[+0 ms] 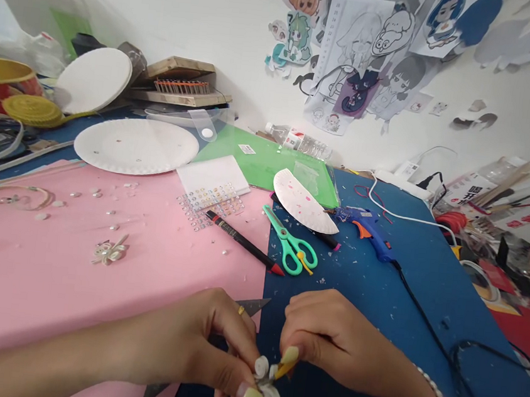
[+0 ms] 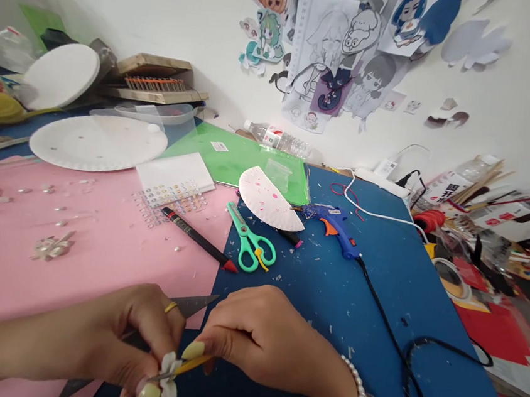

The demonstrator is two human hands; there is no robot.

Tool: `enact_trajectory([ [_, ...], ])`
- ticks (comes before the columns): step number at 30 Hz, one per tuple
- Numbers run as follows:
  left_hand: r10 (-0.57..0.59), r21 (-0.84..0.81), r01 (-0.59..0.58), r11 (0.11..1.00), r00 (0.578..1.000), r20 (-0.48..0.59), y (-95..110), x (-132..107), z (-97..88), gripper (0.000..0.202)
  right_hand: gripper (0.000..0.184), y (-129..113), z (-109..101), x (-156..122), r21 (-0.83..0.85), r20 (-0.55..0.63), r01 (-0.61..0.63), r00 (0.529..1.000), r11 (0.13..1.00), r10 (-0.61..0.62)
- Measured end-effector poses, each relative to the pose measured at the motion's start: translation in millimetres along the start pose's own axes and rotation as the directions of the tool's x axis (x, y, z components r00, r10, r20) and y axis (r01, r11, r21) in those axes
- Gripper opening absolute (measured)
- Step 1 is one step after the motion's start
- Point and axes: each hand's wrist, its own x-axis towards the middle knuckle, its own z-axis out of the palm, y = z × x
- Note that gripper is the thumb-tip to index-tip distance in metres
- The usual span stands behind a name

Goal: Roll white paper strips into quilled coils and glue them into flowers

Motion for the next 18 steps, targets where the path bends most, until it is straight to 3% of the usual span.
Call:
enact_trajectory([
  [4,0.027,-0.049,-0.030,0.998,0.998,-0.065,1.8,-0.8,-4.8,0.007,0.037,-0.2,-4.7,0.2,-0.024,-0.154,-0.133,0.980,0.991,0.128],
  [8,0.032,-0.089,-0.051,0.995,0.979,-0.202,3.3,0.9,-6.0,0.005,0.038,1.5,-6.1,-0.1,0.122,-0.314,-0.240,0.911,0.963,0.267],
  [12,0.030,-0.057,-0.050,0.997,0.951,-0.307,5.6,3.9,-2.8,0.009,0.031,-3.1,2.3,1.8,0.261,-0.328,-0.257,0.883,0.930,0.336],
  [18,0.021,-0.058,-0.044,0.997,0.933,-0.360,3.6,5.6,-0.4,0.009,0.014,-10.9,13.9,6.6,0.206,-0.399,-0.292,0.846,0.934,0.353],
])
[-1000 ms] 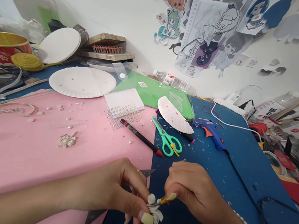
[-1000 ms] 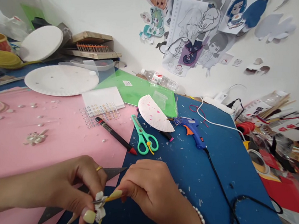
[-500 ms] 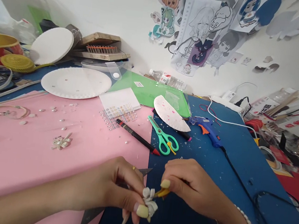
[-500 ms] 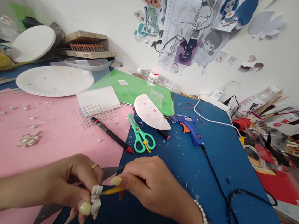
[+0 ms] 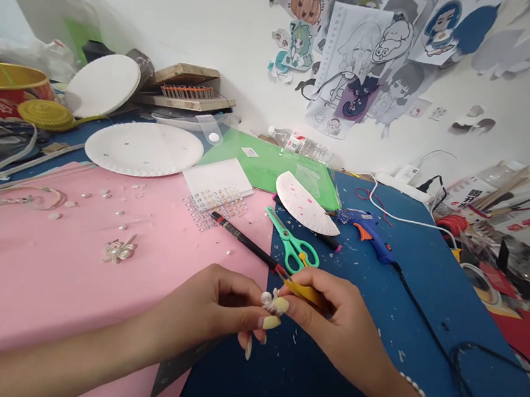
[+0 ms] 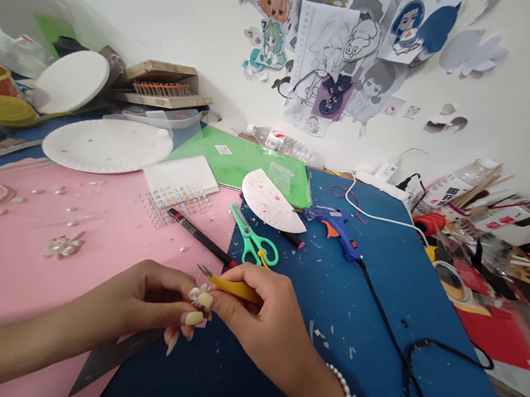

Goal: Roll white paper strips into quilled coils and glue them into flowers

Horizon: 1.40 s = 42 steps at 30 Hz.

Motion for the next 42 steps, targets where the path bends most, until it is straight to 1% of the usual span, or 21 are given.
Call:
enact_trajectory([
  [2,0.001,0.020,-0.001,1.000,1.000,0.029,0.4,-1.4,-0.8,0.010,0.014,0.3,-0.7,0.7,-0.003,0.009,0.008,1.000,1.000,-0.008],
  [4,0.036,0.073,-0.040,0.997,0.998,0.056,2.5,-3.0,-1.8,0.011,0.014,1.0,-3.0,1.6,0.010,0.042,0.002,0.999,1.000,-0.003],
  [6,0.092,0.157,-0.096,0.983,0.995,0.030,5.2,-3.8,-3.1,0.014,0.014,1.4,-5.3,2.1,0.011,0.072,-0.014,0.997,1.000,0.013],
  [8,0.121,0.202,-0.114,0.973,0.992,-0.023,6.8,-3.0,-4.5,0.017,0.014,1.4,-6.3,2.2,-0.006,0.093,-0.029,0.995,1.000,0.029],
  [10,0.093,0.146,-0.086,0.986,0.995,-0.046,6.2,-0.8,-5.9,0.016,0.016,1.1,-5.7,2.0,-0.026,0.107,-0.033,0.994,0.999,0.035],
  [12,0.050,0.050,-0.049,0.998,0.999,-0.022,3.8,1.8,-6.7,0.018,0.016,1.0,-4.1,1.7,-0.034,0.118,-0.029,0.992,0.999,0.033],
  [14,0.035,-0.005,-0.035,0.999,0.999,0.007,1.2,3.5,-6.7,0.021,0.015,1.3,-2.3,1.5,-0.042,0.118,-0.021,0.993,0.999,0.026],
  [19,0.018,-0.030,-0.016,0.999,0.997,0.071,-0.7,2.7,-3.6,0.019,0.012,2.6,0.4,1.7,-0.051,0.091,0.005,0.996,0.999,-0.001],
  [22,0.024,-0.023,-0.023,0.999,0.997,0.068,-0.4,2.5,-2.0,0.017,0.010,3.2,2.3,2.5,-0.076,0.072,0.037,0.997,0.996,-0.032],
  [25,0.029,-0.025,-0.027,0.999,0.997,0.071,-0.4,3.3,-1.5,0.016,0.011,4.2,4.3,2.7,-0.129,0.026,0.070,0.997,0.989,-0.067],
  [28,0.021,-0.030,-0.020,0.999,0.999,0.049,1.3,3.3,-1.8,0.015,0.012,5.2,4.4,1.6,-0.108,0.004,0.090,0.996,0.990,-0.090],
  [32,0.000,-0.023,-0.002,1.000,0.999,-0.047,8.4,-0.1,-3.7,0.015,0.018,5.6,-0.4,-0.3,-0.026,-0.029,0.109,0.994,0.994,-0.109],
  [34,-0.028,-0.028,0.025,0.999,0.994,-0.106,12.5,-2.6,-4.8,0.015,0.023,5.3,-3.5,-0.4,-0.062,-0.050,0.102,0.993,0.993,-0.105],
  [36,-0.058,-0.074,0.048,0.996,0.989,-0.135,15.1,-4.5,-5.8,0.015,0.028,4.9,-5.6,0.1,-0.116,-0.040,0.102,0.993,0.988,-0.108],
  [39,-0.054,-0.170,0.036,0.985,0.993,-0.104,15.7,-5.6,-7.2,0.011,0.034,4.5,-6.1,0.9,-0.166,0.009,0.120,0.993,0.979,-0.120],
  [42,-0.017,-0.242,-0.001,0.970,0.997,-0.071,13.6,-5.3,-8.1,0.006,0.036,4.8,-5.6,0.9,-0.195,0.011,0.098,0.995,0.976,-0.097],
])
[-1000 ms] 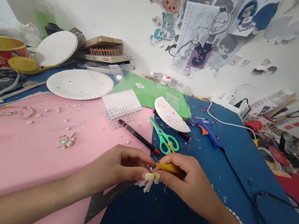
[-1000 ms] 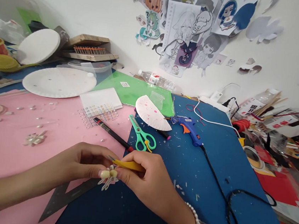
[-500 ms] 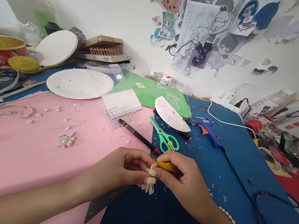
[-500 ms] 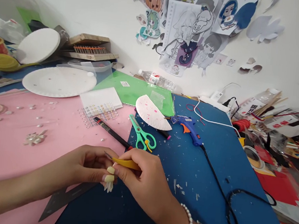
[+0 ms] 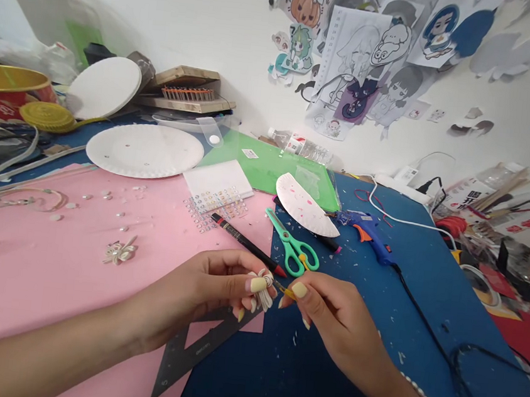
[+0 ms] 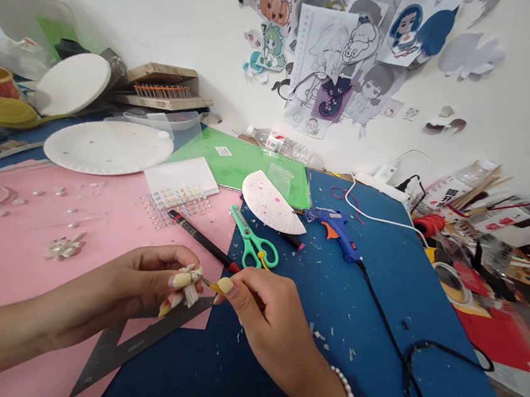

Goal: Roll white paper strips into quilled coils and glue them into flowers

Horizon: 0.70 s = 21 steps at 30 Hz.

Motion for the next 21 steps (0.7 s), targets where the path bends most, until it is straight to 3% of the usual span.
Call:
enact_trajectory([
  [5,0.079,-0.038,-0.080,0.996,0.997,-0.008,-3.3,-0.1,-1.4,0.010,0.037,0.6,-1.3,-0.9,-0.016,-0.001,-0.032,0.999,0.999,0.032],
  [13,0.049,0.000,-0.049,0.999,0.998,-0.029,-2.6,0.7,-3.3,0.010,0.036,0.4,-1.1,-0.6,-0.031,0.004,-0.035,0.999,0.999,0.035],
  [21,0.112,-0.041,-0.111,0.993,0.993,0.027,-3.3,0.6,-3.7,0.009,0.037,0.2,-1.0,0.0,-0.064,0.067,-0.020,0.997,0.998,0.024],
])
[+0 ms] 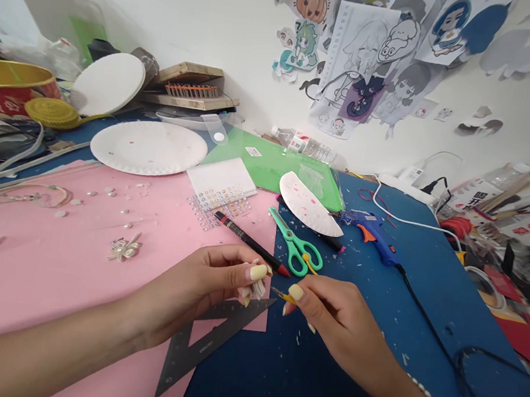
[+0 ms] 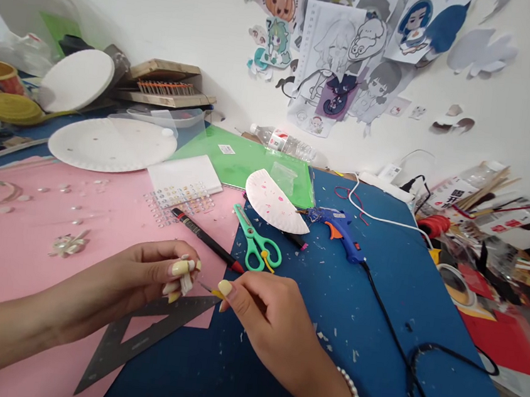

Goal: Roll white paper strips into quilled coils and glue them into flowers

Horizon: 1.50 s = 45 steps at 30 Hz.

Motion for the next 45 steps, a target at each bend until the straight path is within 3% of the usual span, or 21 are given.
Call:
enact_trajectory([
  [21,-0.076,-0.002,0.076,0.997,0.997,-0.020,1.8,-0.8,3.8,0.010,0.032,-1.7,0.1,-1.1,0.045,0.052,0.052,0.997,0.998,-0.054],
  [34,-0.134,0.027,0.134,0.991,0.991,-0.023,-1.6,0.9,3.1,0.012,0.034,-1.2,1.0,-0.5,0.096,0.135,0.020,0.990,0.995,-0.033],
  [45,-0.141,0.004,0.141,0.990,0.990,-0.032,-3.2,0.0,3.8,0.015,0.023,0.0,4.3,0.4,0.195,0.170,-0.039,0.985,0.980,0.006],
])
